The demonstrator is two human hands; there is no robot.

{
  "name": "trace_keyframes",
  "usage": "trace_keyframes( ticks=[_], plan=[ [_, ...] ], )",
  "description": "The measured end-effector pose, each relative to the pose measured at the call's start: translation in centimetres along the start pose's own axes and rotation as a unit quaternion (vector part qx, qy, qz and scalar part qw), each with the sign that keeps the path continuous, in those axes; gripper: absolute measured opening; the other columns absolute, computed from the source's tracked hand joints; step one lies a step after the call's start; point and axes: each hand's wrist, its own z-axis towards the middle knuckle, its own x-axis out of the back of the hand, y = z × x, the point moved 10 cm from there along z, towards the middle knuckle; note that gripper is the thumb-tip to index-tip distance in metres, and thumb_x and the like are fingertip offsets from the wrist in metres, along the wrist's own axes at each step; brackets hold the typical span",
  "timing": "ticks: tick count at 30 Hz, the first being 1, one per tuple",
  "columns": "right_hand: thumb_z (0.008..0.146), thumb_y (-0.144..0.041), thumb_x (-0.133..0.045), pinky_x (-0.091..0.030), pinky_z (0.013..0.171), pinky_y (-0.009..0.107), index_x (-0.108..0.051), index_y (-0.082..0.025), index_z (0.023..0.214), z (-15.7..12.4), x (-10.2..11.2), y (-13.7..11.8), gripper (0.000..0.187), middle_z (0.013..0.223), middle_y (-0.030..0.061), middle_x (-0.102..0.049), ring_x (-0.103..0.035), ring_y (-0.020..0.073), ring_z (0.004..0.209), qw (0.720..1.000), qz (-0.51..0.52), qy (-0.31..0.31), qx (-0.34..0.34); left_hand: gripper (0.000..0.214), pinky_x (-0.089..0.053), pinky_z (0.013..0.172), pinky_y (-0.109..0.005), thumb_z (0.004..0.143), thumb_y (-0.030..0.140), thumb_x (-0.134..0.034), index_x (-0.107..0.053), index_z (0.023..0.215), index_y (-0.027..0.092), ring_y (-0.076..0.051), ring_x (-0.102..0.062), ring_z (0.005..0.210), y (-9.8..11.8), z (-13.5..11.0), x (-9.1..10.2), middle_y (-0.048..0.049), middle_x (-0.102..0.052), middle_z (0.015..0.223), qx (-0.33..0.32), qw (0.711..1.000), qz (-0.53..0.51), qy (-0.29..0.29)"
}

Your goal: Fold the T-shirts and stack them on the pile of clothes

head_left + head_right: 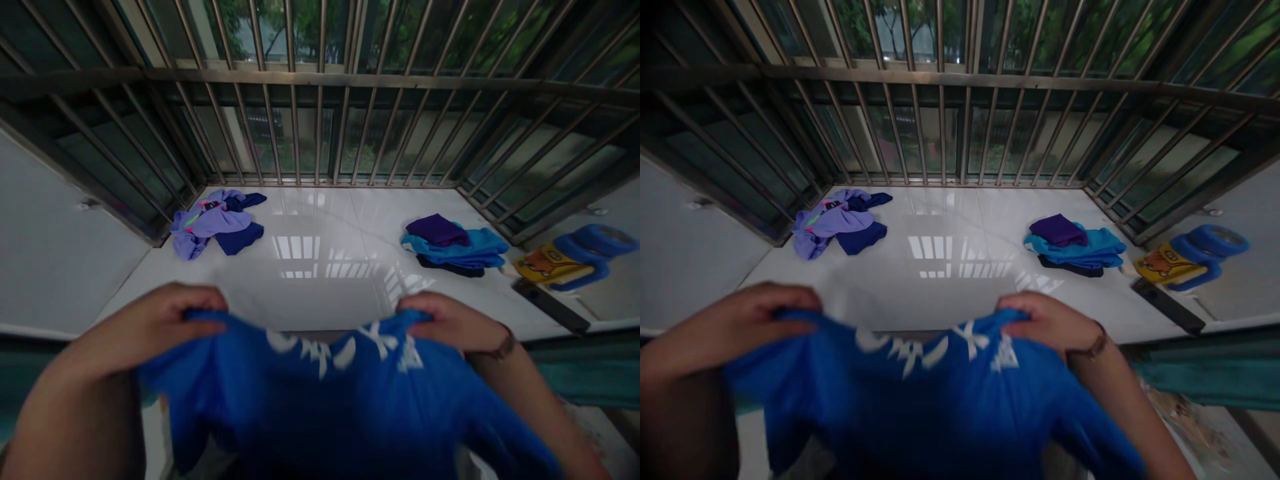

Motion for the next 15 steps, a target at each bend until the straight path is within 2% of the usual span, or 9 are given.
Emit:
trace_keyframes(
  ticks=[1,2,3,4,5,7,9,11,15],
  plan=[
    [0.102,-0.047,-0.078,-0.063,0.098,0.047,-0.084,-0.023,0.107,2.5,0.3,-0.3,0.025,0.117,0.007,-0.078,-0.078,0.0294,0.111,0.999,-0.026,-0.014,0.025,0.058,-0.061,0.079,-0.028,0.095,0.073,-0.055,-0.083,0.096,0.022,-0.016,-0.075,0.076,-0.6,3.7,-0.3,0.0032,-0.079,0.082,0.015,0.997,0.016,-0.076],
    [0.102,-0.042,-0.079,-0.062,0.1,0.045,-0.084,-0.02,0.106,4.9,0.6,-0.6,0.023,0.115,0.0078,-0.078,-0.078,0.0277,0.109,0.997,-0.06,-0.029,0.041,0.064,-0.062,0.083,-0.032,0.092,0.075,-0.053,-0.083,0.099,0.019,-0.02,-0.078,0.083,-1.3,7.6,1.1,0.0016,-0.08,0.085,0.043,0.995,0.065,-0.06],
    [0.103,-0.036,-0.076,-0.059,0.105,0.048,-0.084,-0.016,0.107,7.3,1.6,-0.6,0.022,0.115,0.0105,-0.077,-0.077,0.028,0.112,0.996,-0.079,-0.003,0.037,0.074,-0.061,0.092,-0.039,0.096,0.071,-0.037,-0.083,0.106,0.014,-0.025,-0.081,0.097,-1.6,11.2,2.4,0.0005,-0.08,0.091,0.059,0.99,0.129,-0.026],
    [0.108,-0.03,-0.068,-0.051,0.116,0.053,-0.082,-0.013,0.121,9.4,2.5,-0.8,0.026,0.129,0.015,-0.075,-0.072,0.0309,0.128,0.995,-0.092,0.023,0.035,0.086,-0.053,0.105,-0.047,0.104,0.054,-0.012,-0.079,0.118,0.003,-0.03,-0.078,0.121,-1.3,14.3,3.6,-0.0011,-0.075,0.105,0.059,0.98,0.187,0.02],
    [0.109,-0.026,-0.067,-0.045,0.122,0.058,-0.079,-0.011,0.133,11.1,3.3,-1.2,0.03,0.141,0.019,-0.071,-0.065,0.0346,0.14,0.992,-0.109,0.057,0.034,0.073,-0.051,0.113,-0.055,0.107,0.05,-0.025,-0.075,0.128,0.0,-0.036,-0.074,0.131,-0.9,16.6,4.5,-0.0077,-0.078,0.121,0.065,0.971,0.214,0.082],
    [0.11,-0.022,-0.065,-0.037,0.13,0.06,-0.065,-0.01,0.154,12.6,3.8,-2.8,0.046,0.158,0.0242,-0.061,-0.052,0.0374,0.155,0.986,-0.116,0.107,0.054,0.061,-0.044,0.126,-0.062,0.103,0.048,-0.062,-0.067,0.144,0.003,-0.04,-0.065,0.146,0.5,19.2,3.8,-0.0235,-0.07,0.152,0.046,0.96,0.234,0.146],
    [0.111,-0.026,-0.064,-0.04,0.132,0.056,-0.059,-0.013,0.16,11.8,2.1,-4.5,0.051,0.158,0.0236,-0.06,-0.053,0.0353,0.153,0.984,-0.097,0.115,0.091,0.064,-0.039,0.133,-0.061,0.102,0.046,-0.07,-0.063,0.153,0.01,-0.04,-0.056,0.156,1.3,19.8,0.2,-0.0267,-0.057,0.168,-0.004,0.967,0.218,0.132],
    [0.112,-0.03,-0.061,-0.046,0.129,0.054,-0.063,-0.017,0.153,9.2,-1.8,-5.6,0.043,0.149,0.02,-0.066,-0.06,0.0335,0.144,0.987,-0.07,0.082,0.121,0.061,-0.036,0.136,-0.059,0.109,0.049,-0.061,-0.06,0.159,0.015,-0.039,-0.049,0.163,0.7,18.8,-5.0,-0.0218,-0.053,0.175,-0.052,0.978,0.186,0.074],
    [0.105,-0.026,-0.067,-0.051,0.125,0.055,-0.066,-0.015,0.15,2.9,-12.8,-4.5,0.046,0.149,0.0212,-0.067,-0.061,0.036,0.142,0.992,-0.053,-0.042,0.109,0.069,-0.037,0.135,-0.063,0.106,0.054,-0.065,-0.057,0.164,0.019,-0.045,-0.045,0.167,-6.3,15.4,-14.8,-0.0215,-0.045,0.182,-0.006,0.989,0.144,-0.044]
  ],
)
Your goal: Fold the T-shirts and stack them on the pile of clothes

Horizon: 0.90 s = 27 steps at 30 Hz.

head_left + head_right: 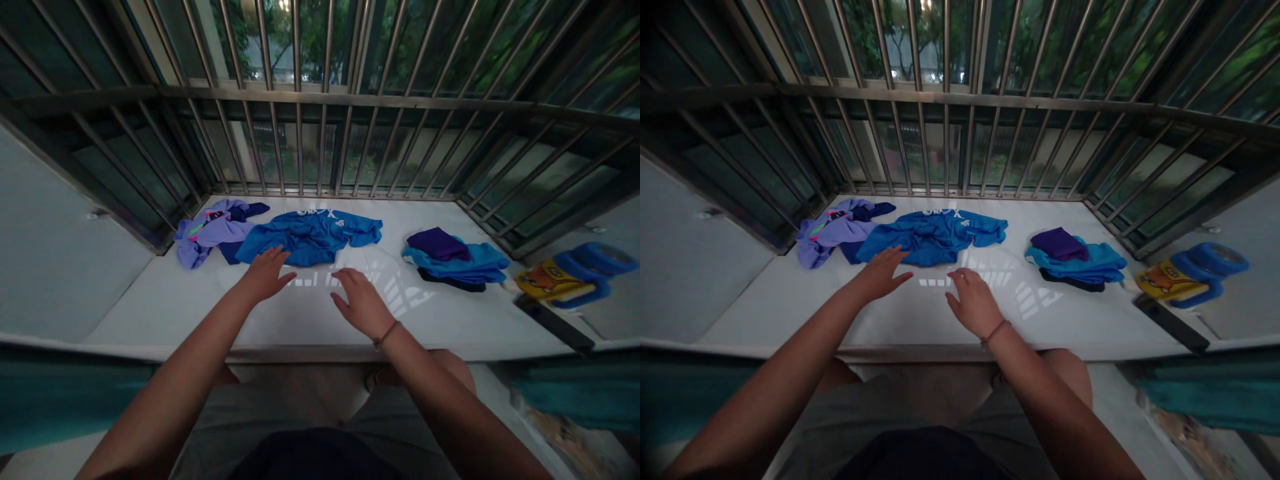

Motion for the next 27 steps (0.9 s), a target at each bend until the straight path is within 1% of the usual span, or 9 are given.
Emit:
trace_keyframes(
  ticks=[3,5,10,12,14,17,21,25,27],
  plan=[
    [0.102,-0.024,-0.07,-0.05,0.127,0.053,-0.064,-0.015,0.154,-2.2,-6.7,-0.1,0.053,0.156,0.0203,-0.064,-0.06,0.0351,0.146,0.996,0.004,-0.083,-0.021,0.071,-0.041,0.133,-0.062,0.105,0.049,-0.064,-0.054,0.166,0.015,-0.043,-0.048,0.166,-4.1,-1.2,-5.6,-0.0254,-0.047,0.179,0.049,0.998,-0.018,-0.03],
    [0.101,-0.023,-0.071,-0.048,0.129,0.051,-0.062,-0.014,0.158,-1.7,-8.8,-0.2,0.058,0.16,0.021,-0.062,-0.059,0.0347,0.149,0.994,0.002,-0.104,-0.028,0.068,-0.043,0.133,-0.058,0.106,0.044,-0.061,-0.053,0.166,0.012,-0.039,-0.051,0.164,-5.6,-1.2,-7.0,-0.0256,-0.054,0.174,0.05,0.998,-0.027,-0.021],
    [0.105,-0.023,-0.066,-0.037,0.136,0.046,-0.047,-0.007,0.17,5.6,-9.1,2.0,0.07,0.175,0.0255,-0.049,-0.044,0.0329,0.163,0.988,-0.031,-0.081,-0.13,0.063,-0.04,0.137,-0.053,0.104,0.024,-0.055,-0.053,0.164,0.007,-0.036,-0.051,0.164,-5.8,1.2,-5.7,-0.0257,-0.051,0.176,0.046,0.997,-0.028,0.048],
    [0.106,-0.02,-0.062,-0.041,0.133,0.048,-0.04,-0.004,0.174,8.8,-9.0,3.5,0.073,0.176,0.0295,-0.045,-0.045,0.0355,0.161,0.981,-0.037,-0.073,-0.178,0.064,-0.04,0.137,-0.055,0.102,0.021,-0.056,-0.054,0.165,0.007,-0.038,-0.049,0.164,-5.0,2.5,-5.2,-0.0257,-0.05,0.177,0.04,0.998,-0.028,0.05],
    [0.104,-0.015,-0.061,-0.048,0.124,0.052,-0.046,-0.001,0.169,11.2,-9.3,4.5,0.068,0.166,0.0335,-0.054,-0.054,0.0392,0.152,0.975,-0.034,-0.08,-0.203,0.068,-0.039,0.136,-0.059,0.101,0.026,-0.063,-0.053,0.167,0.01,-0.041,-0.047,0.165,-4.0,3.2,-5.1,-0.025,-0.047,0.179,0.037,0.998,-0.026,0.047],
    [0.1,-0.009,-0.064,-0.051,0.117,0.049,-0.071,-0.009,0.144,12.2,-9.6,4.3,0.045,0.14,0.0265,-0.074,-0.066,0.037,0.135,0.977,-0.012,-0.101,-0.186,0.085,-0.036,0.137,-0.061,0.094,0.038,-0.081,-0.05,0.169,0.015,-0.045,-0.042,0.167,-2.3,3.3,-5.2,-0.0251,-0.04,0.183,0.023,0.998,-0.02,0.047],
    [0.098,-0.011,-0.067,-0.051,0.118,0.044,-0.075,-0.016,0.13,8.4,-7.3,0.8,0.034,0.134,0.0169,-0.078,-0.068,0.0316,0.132,0.99,0.037,-0.093,-0.095,0.089,-0.039,0.134,-0.062,0.084,0.026,-0.087,-0.054,0.166,0.017,-0.046,-0.05,0.16,-0.2,1.3,-4.6,-0.0257,-0.049,0.175,0.0,0.996,-0.026,0.083],
    [0.104,-0.021,-0.061,-0.061,0.097,0.037,-0.066,-0.022,0.131,-0.5,-0.3,-2.9,0.028,0.118,0.0091,-0.078,-0.074,0.0247,0.104,0.98,0.201,-0.01,-0.013,0.06,-0.055,0.122,-0.057,0.077,0.006,-0.069,-0.076,0.135,0.02,-0.039,-0.069,0.139,0.9,-3.5,-3.5,-0.0188,-0.072,0.149,-0.018,0.988,-0.074,0.134],
    [0.109,-0.027,-0.057,-0.062,0.085,0.031,-0.065,-0.027,0.126,-5.8,2.7,-3.0,0.019,0.106,0.0033,-0.077,-0.073,0.0206,0.091,0.966,0.255,-0.027,-0.032,0.06,-0.062,0.113,-0.053,0.072,0.004,-0.064,-0.078,0.128,0.022,-0.036,-0.076,0.126,1.3,-7.4,-2.7,-0.0143,-0.08,0.134,-0.036,0.98,-0.124,0.148]
  ],
)
